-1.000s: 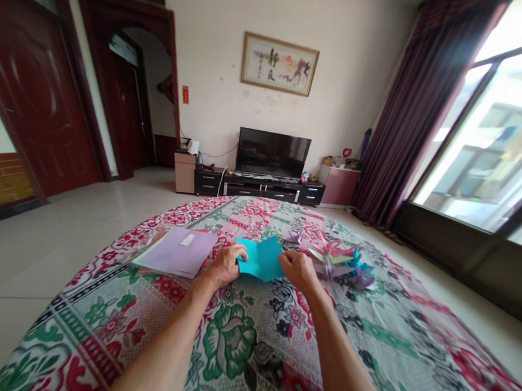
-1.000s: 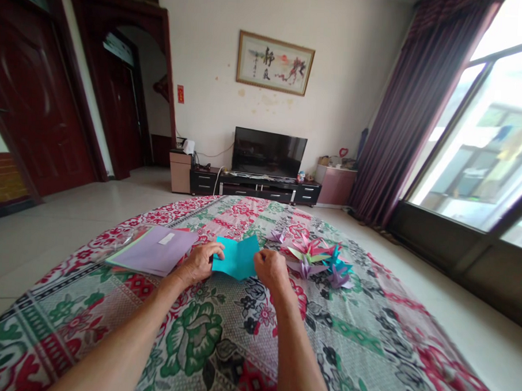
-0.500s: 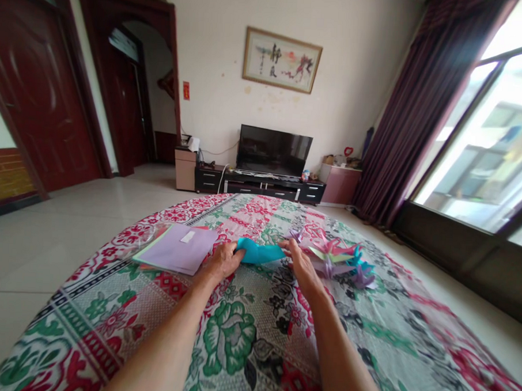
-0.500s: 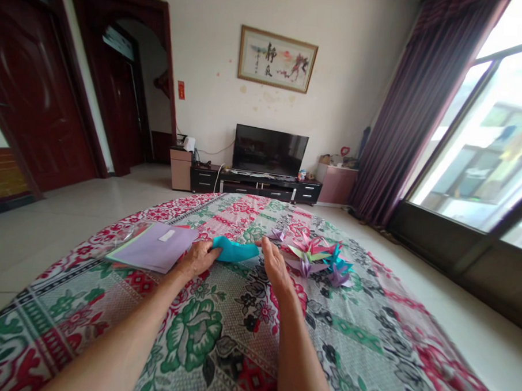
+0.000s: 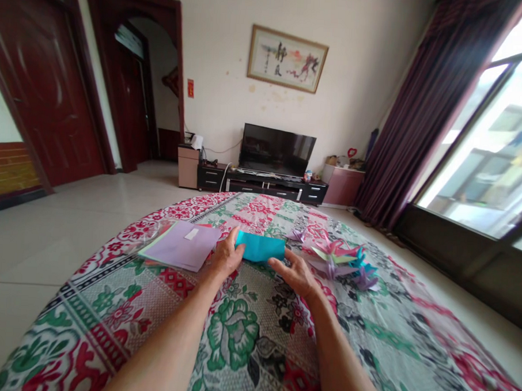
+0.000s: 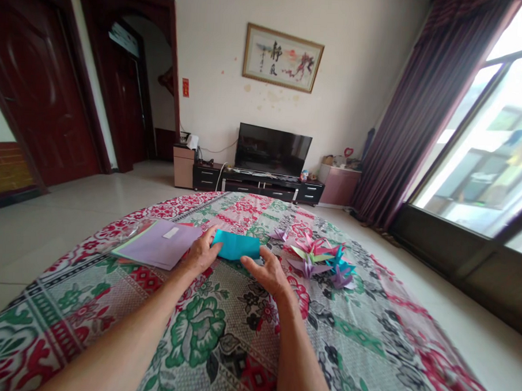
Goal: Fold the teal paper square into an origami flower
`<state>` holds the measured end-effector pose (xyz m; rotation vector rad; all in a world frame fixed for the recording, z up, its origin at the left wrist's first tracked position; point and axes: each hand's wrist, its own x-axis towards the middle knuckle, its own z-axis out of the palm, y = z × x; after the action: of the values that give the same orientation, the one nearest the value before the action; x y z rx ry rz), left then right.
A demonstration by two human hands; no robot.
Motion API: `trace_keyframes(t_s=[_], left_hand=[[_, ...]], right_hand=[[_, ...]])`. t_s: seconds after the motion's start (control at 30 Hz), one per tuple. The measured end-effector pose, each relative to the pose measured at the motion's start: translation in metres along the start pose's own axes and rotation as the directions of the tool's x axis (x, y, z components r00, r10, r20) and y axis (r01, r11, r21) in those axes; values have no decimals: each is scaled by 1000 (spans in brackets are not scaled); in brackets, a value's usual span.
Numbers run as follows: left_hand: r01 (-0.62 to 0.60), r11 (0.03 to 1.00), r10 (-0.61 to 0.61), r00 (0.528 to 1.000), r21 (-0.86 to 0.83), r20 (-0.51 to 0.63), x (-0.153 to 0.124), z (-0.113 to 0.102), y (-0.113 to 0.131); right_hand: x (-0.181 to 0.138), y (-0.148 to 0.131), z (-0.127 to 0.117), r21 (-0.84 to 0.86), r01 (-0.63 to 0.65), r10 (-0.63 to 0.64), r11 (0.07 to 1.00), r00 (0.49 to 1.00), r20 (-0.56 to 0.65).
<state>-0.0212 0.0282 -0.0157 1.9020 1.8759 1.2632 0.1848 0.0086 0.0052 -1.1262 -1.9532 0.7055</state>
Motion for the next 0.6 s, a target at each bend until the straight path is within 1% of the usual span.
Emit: trace_keyframes(t_s=[0.03, 0.1, 0.2, 0.27, 0.37, 0.4, 0.47, 0.53, 0.6], left_hand=[[8, 1000, -8, 1000, 12, 0, 0, 0, 0], [4, 999, -5, 1000, 43, 19, 0, 1, 0], [-55, 996, 50, 997, 75, 65, 0, 2, 0], [-82, 992, 74, 993, 92, 92, -1, 3, 0], [-81, 990, 70, 993, 117, 94, 0, 6, -2], [-74, 990, 63, 994, 122, 87, 0, 7, -3], [-56, 991, 47, 996, 122, 73, 1, 8, -4], [-43, 992, 35, 997, 117, 69, 3, 8, -5], [-37, 993, 29, 997, 111, 77, 4, 7, -5]], right_hand=[[0, 1, 2, -49, -21, 20, 999, 1000, -21], [2, 5, 8, -155, -88, 71, 984, 992, -109], [5, 11, 17, -290, -211, 145, 933, 961, -234], [7, 13, 21, -365, -266, 168, 892, 946, -279], [9, 12, 24, -449, -315, 174, 836, 929, -326], [10, 11, 23, -454, -318, 171, 832, 927, -334], [11, 10, 22, -411, -291, 157, 864, 931, -329], [11, 10, 19, -328, -232, 136, 916, 947, -291], [10, 12, 17, -261, -181, 118, 948, 964, -238]])
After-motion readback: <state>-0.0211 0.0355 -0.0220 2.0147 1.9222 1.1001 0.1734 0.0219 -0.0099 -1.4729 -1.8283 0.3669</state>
